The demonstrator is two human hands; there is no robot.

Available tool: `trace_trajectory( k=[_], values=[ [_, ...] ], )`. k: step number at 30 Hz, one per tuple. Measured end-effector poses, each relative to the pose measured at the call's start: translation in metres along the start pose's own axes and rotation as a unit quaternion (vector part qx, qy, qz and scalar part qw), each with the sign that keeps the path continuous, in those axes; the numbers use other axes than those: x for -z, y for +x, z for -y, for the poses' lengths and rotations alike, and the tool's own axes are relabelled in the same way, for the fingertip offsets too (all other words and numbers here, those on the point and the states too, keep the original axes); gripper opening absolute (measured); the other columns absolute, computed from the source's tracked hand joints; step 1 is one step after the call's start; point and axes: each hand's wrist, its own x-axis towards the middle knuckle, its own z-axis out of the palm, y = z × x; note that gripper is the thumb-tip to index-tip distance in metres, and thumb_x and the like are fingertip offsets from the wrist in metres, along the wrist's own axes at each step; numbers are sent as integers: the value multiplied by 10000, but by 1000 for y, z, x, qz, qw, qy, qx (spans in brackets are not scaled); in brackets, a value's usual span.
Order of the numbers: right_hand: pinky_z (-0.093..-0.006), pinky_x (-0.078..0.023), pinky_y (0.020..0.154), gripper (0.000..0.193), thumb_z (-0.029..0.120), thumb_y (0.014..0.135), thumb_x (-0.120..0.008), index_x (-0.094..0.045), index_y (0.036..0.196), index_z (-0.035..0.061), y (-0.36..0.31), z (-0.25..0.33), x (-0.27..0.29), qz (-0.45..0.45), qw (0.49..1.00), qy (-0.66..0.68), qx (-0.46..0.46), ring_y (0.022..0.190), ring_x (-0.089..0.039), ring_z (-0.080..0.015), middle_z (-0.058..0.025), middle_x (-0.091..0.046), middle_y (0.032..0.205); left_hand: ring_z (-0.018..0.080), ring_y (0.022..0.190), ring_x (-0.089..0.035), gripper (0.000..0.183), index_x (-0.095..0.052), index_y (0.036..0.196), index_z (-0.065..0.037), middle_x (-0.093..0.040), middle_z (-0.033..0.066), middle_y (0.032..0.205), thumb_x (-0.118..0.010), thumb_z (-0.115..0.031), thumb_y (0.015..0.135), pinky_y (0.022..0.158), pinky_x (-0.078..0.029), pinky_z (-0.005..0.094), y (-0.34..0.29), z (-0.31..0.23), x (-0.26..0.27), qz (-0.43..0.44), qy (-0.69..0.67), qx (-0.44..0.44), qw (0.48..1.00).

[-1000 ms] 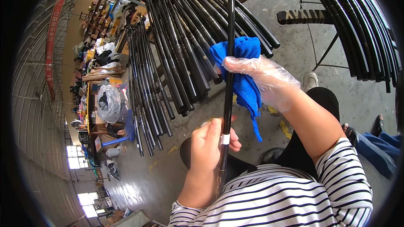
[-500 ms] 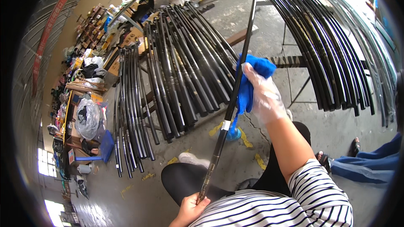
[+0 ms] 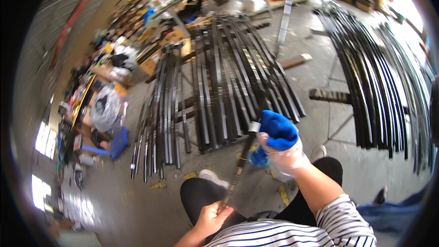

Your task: The person picks up black metal tubes one by one from a rack and wipes them using a blue cloth, then places them back down onto the rack.

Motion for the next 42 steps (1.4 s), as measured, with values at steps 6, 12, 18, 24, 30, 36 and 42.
trace_trajectory(
  k=[6,12,18,24,30,36,42],
  values=[
    [-285,-440,787,287,58,764,-671,-536,1016,82,-19,-16,13,-84,909,317,-257,852,-545,-166,-29,-561,893,192,537,-553,306,-576,899,-9,-582,107,641,-629,-304,837,531,-436,301,6,7,5,51,157,-70,984],
    [-258,-466,719,365,195,753,-736,-546,1049,100,-20,-39,24,-78,955,175,-227,797,-566,-134,-17,-598,912,215,546,-510,417,-576,747,-19,-554,98,613,-599,-426,835,543,-419,334,-27,43,20,-28,67,-19,997],
    [-257,-442,732,307,74,728,-701,-506,965,93,-36,-26,17,-10,977,-14,-214,748,-542,-127,-12,-560,832,150,498,-441,354,-514,721,-13,-494,93,547,-648,-328,811,466,-382,345,-5,20,174,-375,218,40,900],
    [-272,-378,495,276,71,692,-722,-457,618,98,-104,-87,50,212,960,-76,-164,564,-467,-124,5,-531,653,372,751,-591,364,-550,748,8,-602,203,766,-597,-346,819,647,-454,437,29,82,354,-477,389,108,781],
    [-341,-383,526,117,-15,713,-616,-508,691,28,-116,-69,4,286,907,-207,-229,582,-465,-231,-89,-503,649,355,797,-601,417,-592,784,17,-616,212,814,-595,-399,810,690,-454,436,75,128,415,-427,326,191,821],
    [-345,-386,522,92,22,746,-606,-524,705,18,-108,-84,2,329,891,-255,-181,576,-471,-218,-90,-494,640,356,852,-606,458,-618,826,50,-614,251,856,-599,-406,805,736,-458,421,109,134,430,-394,332,177,839],
    [-286,-397,522,114,53,791,-619,-531,846,100,-117,-93,8,227,848,-213,-430,611,-454,-115,3,-495,724,371,853,-596,480,-610,860,61,-613,247,881,-600,-415,798,749,-447,427,131,140,436,-388,337,175,840]
  ],
)
